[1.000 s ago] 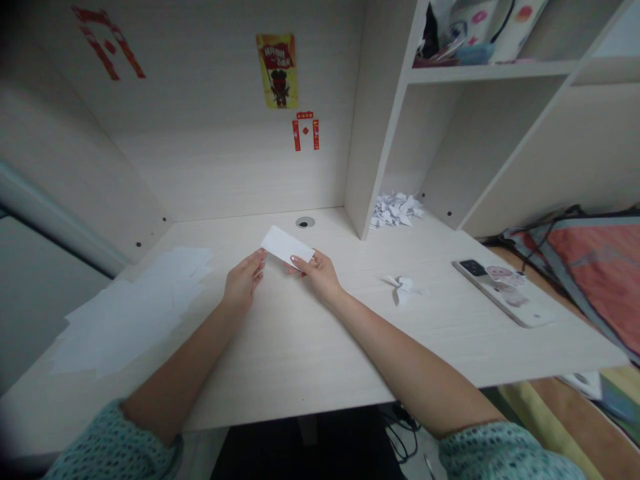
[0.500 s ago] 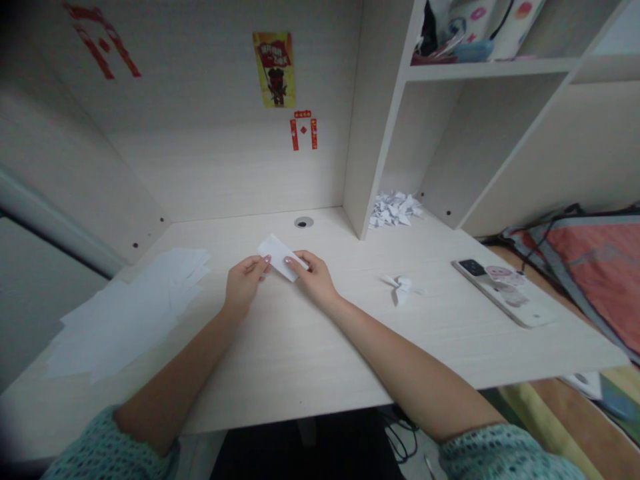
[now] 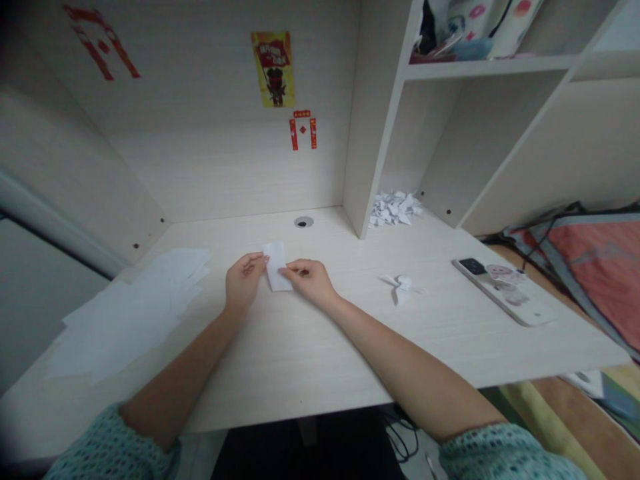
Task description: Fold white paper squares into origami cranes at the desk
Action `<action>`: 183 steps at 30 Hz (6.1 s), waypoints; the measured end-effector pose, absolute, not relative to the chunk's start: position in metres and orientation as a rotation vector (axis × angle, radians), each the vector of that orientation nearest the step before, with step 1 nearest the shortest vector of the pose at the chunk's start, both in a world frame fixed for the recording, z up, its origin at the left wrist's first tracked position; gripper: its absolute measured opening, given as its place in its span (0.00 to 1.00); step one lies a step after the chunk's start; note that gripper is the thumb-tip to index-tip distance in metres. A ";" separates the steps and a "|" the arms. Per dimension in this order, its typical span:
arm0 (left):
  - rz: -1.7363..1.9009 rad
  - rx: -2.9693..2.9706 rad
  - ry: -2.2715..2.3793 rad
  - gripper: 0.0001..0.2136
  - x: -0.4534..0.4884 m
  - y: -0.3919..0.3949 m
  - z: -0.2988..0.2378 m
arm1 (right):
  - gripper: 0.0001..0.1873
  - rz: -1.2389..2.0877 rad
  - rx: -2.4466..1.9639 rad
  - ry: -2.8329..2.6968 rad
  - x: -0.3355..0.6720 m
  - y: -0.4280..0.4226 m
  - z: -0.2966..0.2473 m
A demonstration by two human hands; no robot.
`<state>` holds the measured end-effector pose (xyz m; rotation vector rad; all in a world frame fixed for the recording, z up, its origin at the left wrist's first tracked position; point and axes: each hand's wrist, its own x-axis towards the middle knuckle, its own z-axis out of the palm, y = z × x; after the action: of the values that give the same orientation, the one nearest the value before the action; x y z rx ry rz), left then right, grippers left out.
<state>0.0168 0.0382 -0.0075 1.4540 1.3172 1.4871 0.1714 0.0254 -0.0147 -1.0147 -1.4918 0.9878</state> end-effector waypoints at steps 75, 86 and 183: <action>1.486 1.226 1.143 0.17 0.020 0.036 -0.003 | 0.17 0.993 -0.928 -1.242 0.182 0.049 -0.029; 1.508 1.412 1.243 0.18 0.017 0.039 -0.005 | 0.06 0.824 -0.932 -1.241 0.188 0.042 -0.016; 1.494 1.311 1.184 0.16 0.027 0.026 0.008 | 0.25 0.841 -0.897 -1.473 0.180 0.032 -0.013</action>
<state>0.0273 0.0260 0.0081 1.3112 1.1841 1.4945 0.1796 0.0318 -0.0129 -0.8974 -1.4730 0.8415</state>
